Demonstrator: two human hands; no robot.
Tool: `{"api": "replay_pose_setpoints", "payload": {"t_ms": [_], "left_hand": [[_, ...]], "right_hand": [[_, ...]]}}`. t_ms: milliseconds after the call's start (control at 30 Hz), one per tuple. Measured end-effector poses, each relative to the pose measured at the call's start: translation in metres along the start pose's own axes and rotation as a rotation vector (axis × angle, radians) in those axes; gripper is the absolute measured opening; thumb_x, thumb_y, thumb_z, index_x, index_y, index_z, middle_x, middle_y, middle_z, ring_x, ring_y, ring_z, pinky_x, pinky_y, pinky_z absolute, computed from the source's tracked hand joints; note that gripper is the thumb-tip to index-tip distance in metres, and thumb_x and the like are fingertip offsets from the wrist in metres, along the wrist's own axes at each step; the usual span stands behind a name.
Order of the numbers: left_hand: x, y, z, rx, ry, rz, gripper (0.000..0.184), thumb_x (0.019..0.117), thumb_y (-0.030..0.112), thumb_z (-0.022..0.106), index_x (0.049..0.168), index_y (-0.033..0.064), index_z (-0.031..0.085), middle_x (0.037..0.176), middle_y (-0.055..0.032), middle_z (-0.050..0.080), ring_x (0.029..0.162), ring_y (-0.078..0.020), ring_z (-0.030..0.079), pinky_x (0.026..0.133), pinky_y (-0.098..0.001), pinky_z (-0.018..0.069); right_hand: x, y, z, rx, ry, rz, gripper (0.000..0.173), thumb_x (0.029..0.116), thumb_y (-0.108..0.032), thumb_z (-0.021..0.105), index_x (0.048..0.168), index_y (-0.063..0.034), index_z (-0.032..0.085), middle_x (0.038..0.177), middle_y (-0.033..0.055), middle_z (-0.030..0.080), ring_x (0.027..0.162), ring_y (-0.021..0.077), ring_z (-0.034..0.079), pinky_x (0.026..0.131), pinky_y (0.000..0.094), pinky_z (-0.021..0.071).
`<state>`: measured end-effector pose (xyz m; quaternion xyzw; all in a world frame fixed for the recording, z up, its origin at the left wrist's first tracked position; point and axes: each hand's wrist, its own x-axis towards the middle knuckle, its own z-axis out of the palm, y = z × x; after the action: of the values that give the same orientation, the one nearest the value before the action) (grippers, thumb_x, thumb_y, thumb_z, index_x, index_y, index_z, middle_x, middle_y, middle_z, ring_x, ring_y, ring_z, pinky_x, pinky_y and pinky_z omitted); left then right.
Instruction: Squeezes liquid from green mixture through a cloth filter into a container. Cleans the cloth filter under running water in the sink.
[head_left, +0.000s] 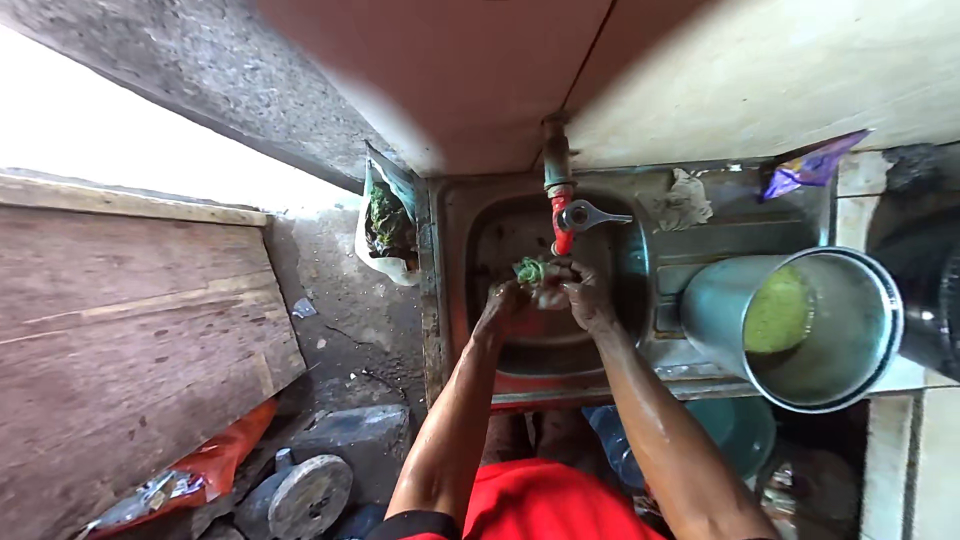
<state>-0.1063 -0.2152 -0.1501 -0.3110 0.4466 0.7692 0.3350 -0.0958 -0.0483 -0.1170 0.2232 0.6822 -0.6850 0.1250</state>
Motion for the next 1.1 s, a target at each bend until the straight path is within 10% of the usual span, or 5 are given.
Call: {"api": "replay_pose_setpoints", "payload": {"t_ms": [233,633,867,1000,1100], "left_hand": [[0.021,-0.012,0.024,-0.056,-0.067,0.254,0.040,0.0965,0.008,0.064,0.134,0.0182,0.057,0.099,-0.0063,0.069,0.074,-0.0142,0.065,0.063,-0.0312,0.0569],[0.032,-0.001,0.042,-0.375,-0.014,0.118,0.040,0.1070,0.048,0.043,0.112,0.0142,0.064,0.082,-0.0023,0.067,0.067,-0.0109,0.064,0.059,-0.0287,0.0561],[0.034,0.005,0.036,0.257,0.229,0.220,0.028,0.1066,0.007,0.047,0.124,-0.0082,0.061,0.112,-0.0210,0.067,0.100,-0.0216,0.062,0.092,-0.0374,0.0513],[0.042,-0.006,0.057,-0.079,0.263,0.057,0.039,0.1106,0.036,0.037,0.100,0.0079,0.061,0.074,-0.0041,0.060,0.061,-0.0134,0.057,0.055,-0.0329,0.0511],[0.062,-0.019,0.012,0.333,0.051,0.304,0.037,0.1082,0.012,0.045,0.139,-0.0063,0.052,0.130,-0.0211,0.062,0.116,-0.0201,0.060,0.102,-0.0351,0.0488]], "right_hand": [[0.001,-0.018,0.024,-0.283,0.202,-0.012,0.059,0.1050,-0.036,0.054,0.158,-0.0147,0.038,0.146,0.0133,0.056,0.123,0.0229,0.062,0.100,0.0458,0.0537],[0.000,-0.016,0.036,-0.955,0.250,-0.193,0.034,0.0976,-0.013,0.060,0.130,-0.0052,0.067,0.131,0.0171,0.065,0.123,0.0322,0.062,0.106,0.0519,0.0496],[-0.001,-0.016,0.061,-1.042,0.038,-0.168,0.032,0.1020,-0.022,0.057,0.122,-0.0006,0.068,0.107,0.0198,0.074,0.094,0.0351,0.074,0.083,0.0532,0.0597],[0.045,0.006,0.037,-0.940,0.130,0.098,0.035,0.1023,-0.034,0.058,0.118,-0.0054,0.071,0.106,0.0213,0.072,0.097,0.0383,0.070,0.085,0.0622,0.0549],[0.022,-0.021,0.065,-1.035,0.059,-0.037,0.034,0.1021,-0.031,0.056,0.109,-0.0043,0.075,0.096,0.0180,0.074,0.091,0.0341,0.073,0.082,0.0563,0.0580]]}}
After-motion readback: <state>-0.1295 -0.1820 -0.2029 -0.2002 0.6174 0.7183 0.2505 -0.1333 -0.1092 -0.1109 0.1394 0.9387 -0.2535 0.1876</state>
